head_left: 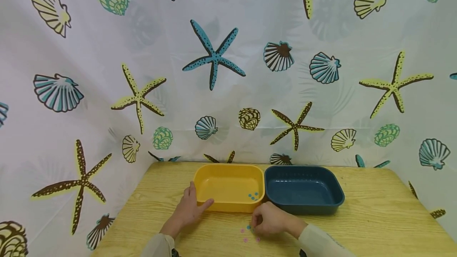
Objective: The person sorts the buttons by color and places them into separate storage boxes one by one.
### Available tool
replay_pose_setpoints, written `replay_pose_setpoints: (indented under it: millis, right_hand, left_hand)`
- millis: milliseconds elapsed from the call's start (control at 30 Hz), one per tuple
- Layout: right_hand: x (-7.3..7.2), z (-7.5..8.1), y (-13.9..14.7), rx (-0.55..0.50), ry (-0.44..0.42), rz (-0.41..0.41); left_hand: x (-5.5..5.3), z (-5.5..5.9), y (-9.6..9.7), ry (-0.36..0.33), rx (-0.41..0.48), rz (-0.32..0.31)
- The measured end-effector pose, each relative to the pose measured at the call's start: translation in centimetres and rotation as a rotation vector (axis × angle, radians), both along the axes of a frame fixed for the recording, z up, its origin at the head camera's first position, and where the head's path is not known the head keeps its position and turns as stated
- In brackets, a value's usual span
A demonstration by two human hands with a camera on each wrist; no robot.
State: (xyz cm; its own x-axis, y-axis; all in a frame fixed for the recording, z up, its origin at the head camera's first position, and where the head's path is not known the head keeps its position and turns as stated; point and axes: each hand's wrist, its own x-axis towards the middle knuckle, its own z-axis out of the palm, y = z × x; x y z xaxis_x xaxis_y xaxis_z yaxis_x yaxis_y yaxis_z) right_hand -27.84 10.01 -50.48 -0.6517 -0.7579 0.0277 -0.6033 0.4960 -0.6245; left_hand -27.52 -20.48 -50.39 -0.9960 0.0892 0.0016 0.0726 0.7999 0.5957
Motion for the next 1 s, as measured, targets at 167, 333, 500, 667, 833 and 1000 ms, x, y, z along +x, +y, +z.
replay_pose_setpoints:
  millis: [167, 333, 500, 667, 833, 1000]
  right_hand:
    - [0.2, 0.6, 0.2, -0.065, -0.091, -0.006]
    - [0.3, 1.1, 0.4, -0.111, -0.081, 0.003]
    - [0.2, 1.9, 0.7, -0.138, -0.072, -0.018]
    - [0.1, 2.8, 0.9, -0.165, -0.094, -0.069]
    - [-0.1, 3.4, 1.1, -0.194, -0.068, -0.129]
    - [-0.6, 4.0, 1.2, -0.220, -0.069, -0.186]
  left_hand:
    - [0.0, -0.1, 0.0, 0.001, -0.006, 0.003]
    - [0.1, 0.0, 0.0, -0.005, -0.003, 0.009]
    - [0.0, 0.0, 0.0, -0.014, 0.001, 0.010]
    - [-0.1, -0.1, 0.0, -0.020, 0.008, 0.009]
    - [-0.2, -0.2, 0.0, -0.019, 0.009, 0.007]
    - [-0.3, -0.1, -0.1, -0.014, 0.001, 0.010]
